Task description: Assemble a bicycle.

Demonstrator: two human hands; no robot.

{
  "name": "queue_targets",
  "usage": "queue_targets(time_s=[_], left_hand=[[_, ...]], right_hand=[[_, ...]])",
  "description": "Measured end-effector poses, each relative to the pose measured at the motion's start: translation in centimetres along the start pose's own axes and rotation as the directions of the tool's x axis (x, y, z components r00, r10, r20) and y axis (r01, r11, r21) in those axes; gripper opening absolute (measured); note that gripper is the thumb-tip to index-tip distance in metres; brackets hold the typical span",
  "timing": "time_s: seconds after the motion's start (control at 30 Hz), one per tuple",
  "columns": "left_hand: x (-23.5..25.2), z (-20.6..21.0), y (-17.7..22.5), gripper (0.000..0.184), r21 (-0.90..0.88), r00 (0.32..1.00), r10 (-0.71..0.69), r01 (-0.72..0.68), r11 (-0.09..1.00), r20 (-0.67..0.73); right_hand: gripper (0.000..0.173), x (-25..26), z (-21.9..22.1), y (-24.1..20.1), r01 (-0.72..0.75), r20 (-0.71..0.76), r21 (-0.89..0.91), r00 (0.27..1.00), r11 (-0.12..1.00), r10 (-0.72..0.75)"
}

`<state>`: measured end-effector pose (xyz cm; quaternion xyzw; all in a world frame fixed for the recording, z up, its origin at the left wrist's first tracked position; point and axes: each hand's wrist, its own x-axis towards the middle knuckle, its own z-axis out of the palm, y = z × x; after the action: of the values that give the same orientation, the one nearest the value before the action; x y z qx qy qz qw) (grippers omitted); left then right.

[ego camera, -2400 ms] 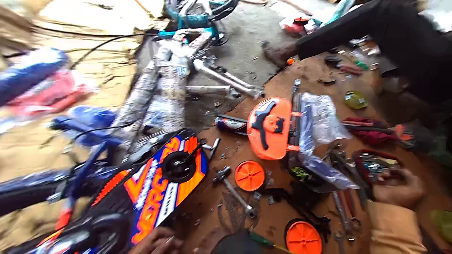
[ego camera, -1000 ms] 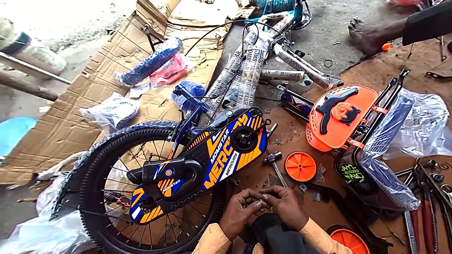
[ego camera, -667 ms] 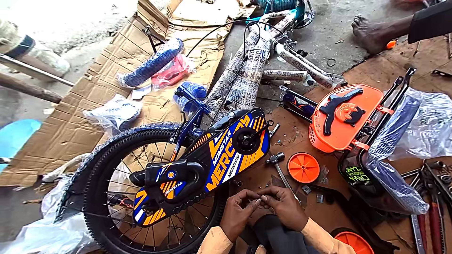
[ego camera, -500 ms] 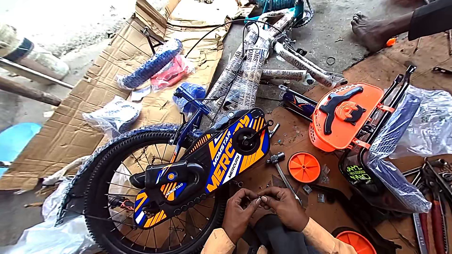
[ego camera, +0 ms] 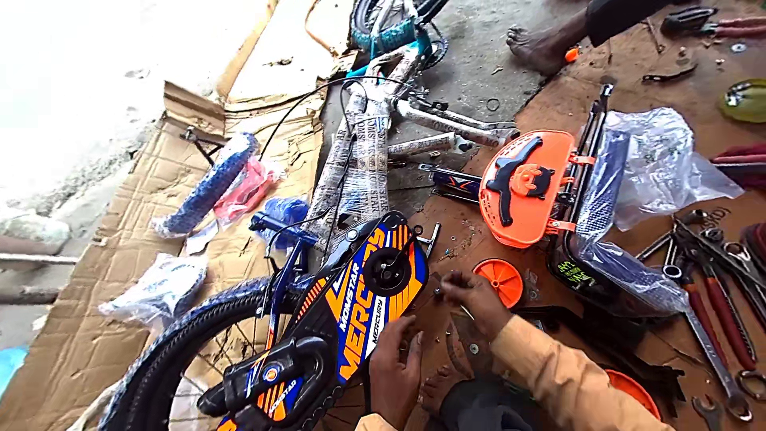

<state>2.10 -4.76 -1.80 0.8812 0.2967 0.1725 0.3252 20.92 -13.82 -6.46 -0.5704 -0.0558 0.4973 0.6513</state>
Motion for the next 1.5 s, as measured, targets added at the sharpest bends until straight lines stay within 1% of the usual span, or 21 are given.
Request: queue_targets(time_s=[0.03,0.1,0.17,0.23,0.3,0.37,0.43,0.53,0.6,0.67,0.8,0.93,1.0,1.07,1.17,1.33,1.4,1.5], left_hand=[[1.1,0.0,0.0,0.038,0.104,0.998,0.060,-0.058,0.993,-0.018],[3.6,0.4,-0.3,0.057,0.269,0.989,0.150,-0.145,0.952,0.000],[6.0,1.3,-0.8,0.080,0.390,0.980,0.194,-0.195,0.900,0.041],[7.9,2.3,-1.1,0.097,0.505,0.978,0.186,-0.209,0.837,0.096],[9.4,3.0,-0.9,0.105,0.588,0.978,0.131,-0.201,0.783,0.160],[10.4,3.5,-0.8,0.109,0.663,0.975,0.051,-0.185,0.725,0.216],[11.0,3.7,-0.6,0.106,0.712,0.972,-0.018,-0.161,0.684,0.236],[10.9,3.7,-1.3,0.098,0.681,0.970,0.041,-0.199,0.705,0.241],[10.8,3.5,-1.6,0.097,0.652,0.968,0.074,-0.218,0.726,0.241],[10.7,3.4,-1.8,0.098,0.651,0.967,0.096,-0.232,0.723,0.238],[10.4,3.3,-2.3,0.096,0.672,0.962,0.126,-0.261,0.693,0.243],[9.2,3.4,-2.2,0.084,0.672,0.958,0.178,-0.284,0.684,0.224],[8.5,3.6,-2.3,0.072,0.666,0.948,0.237,-0.317,0.676,0.211],[8.0,3.9,-2.3,0.061,0.650,0.941,0.266,-0.336,0.681,0.208],[7.6,4.0,-1.7,0.055,0.647,0.945,0.252,-0.327,0.688,0.210],[7.7,4.4,-1.5,0.052,0.655,0.945,0.251,-0.325,0.682,0.208],[8.0,4.7,-1.2,0.050,0.622,0.948,0.233,-0.319,0.715,0.219],[8.3,5.3,-1.0,0.050,0.578,0.953,0.192,-0.295,0.761,0.233]], right_hand=[[0.017,1.5,-0.1,-0.3,0.023,-0.044,0.041,0.999,0.999,-0.022],[0.016,4.0,-0.1,-0.6,0.041,-0.067,0.123,0.997,0.992,-0.033],[0.018,6.3,-0.1,-0.1,0.027,-0.023,0.216,0.999,0.976,-0.023],[0.020,7.7,0.1,0.4,-0.017,0.023,0.293,1.000,0.956,0.011],[0.022,8.2,0.3,0.8,-0.055,0.038,0.379,0.998,0.924,0.044],[0.022,8.2,0.7,1.1,-0.066,0.028,0.467,0.998,0.882,0.060],[0.021,8.2,0.9,1.3,-0.069,0.022,0.516,0.998,0.854,0.067],[0.021,8.0,0.6,1.5,-0.071,0.033,0.556,0.997,0.828,0.063],[0.021,7.9,0.5,1.7,-0.047,0.044,0.527,0.999,0.848,0.028],[0.021,7.9,0.6,1.7,-0.033,0.042,0.491,0.999,0.870,0.014],[0.020,7.7,0.9,1.1,-0.063,0.008,0.516,0.998,0.854,0.069],[0.017,7.5,1.2,1.4,-0.080,-0.004,0.548,0.995,0.833,0.098],[0.016,7.4,1.3,1.3,-0.084,-0.016,0.547,0.994,0.833,0.111],[0.016,7.2,1.7,1.3,-0.089,-0.030,0.503,0.992,0.860,0.121],[0.018,6.5,2.3,1.0,-0.101,-0.040,0.421,0.991,0.902,0.130],[0.017,6.0,2.3,1.7,-0.118,-0.099,0.384,0.981,0.916,0.168],[0.017,6.3,2.4,2.7,-0.088,-0.105,0.375,0.985,0.923,0.137],[0.015,6.8,2.6,3.7,-0.032,-0.132,0.339,0.988,0.940,0.081]])
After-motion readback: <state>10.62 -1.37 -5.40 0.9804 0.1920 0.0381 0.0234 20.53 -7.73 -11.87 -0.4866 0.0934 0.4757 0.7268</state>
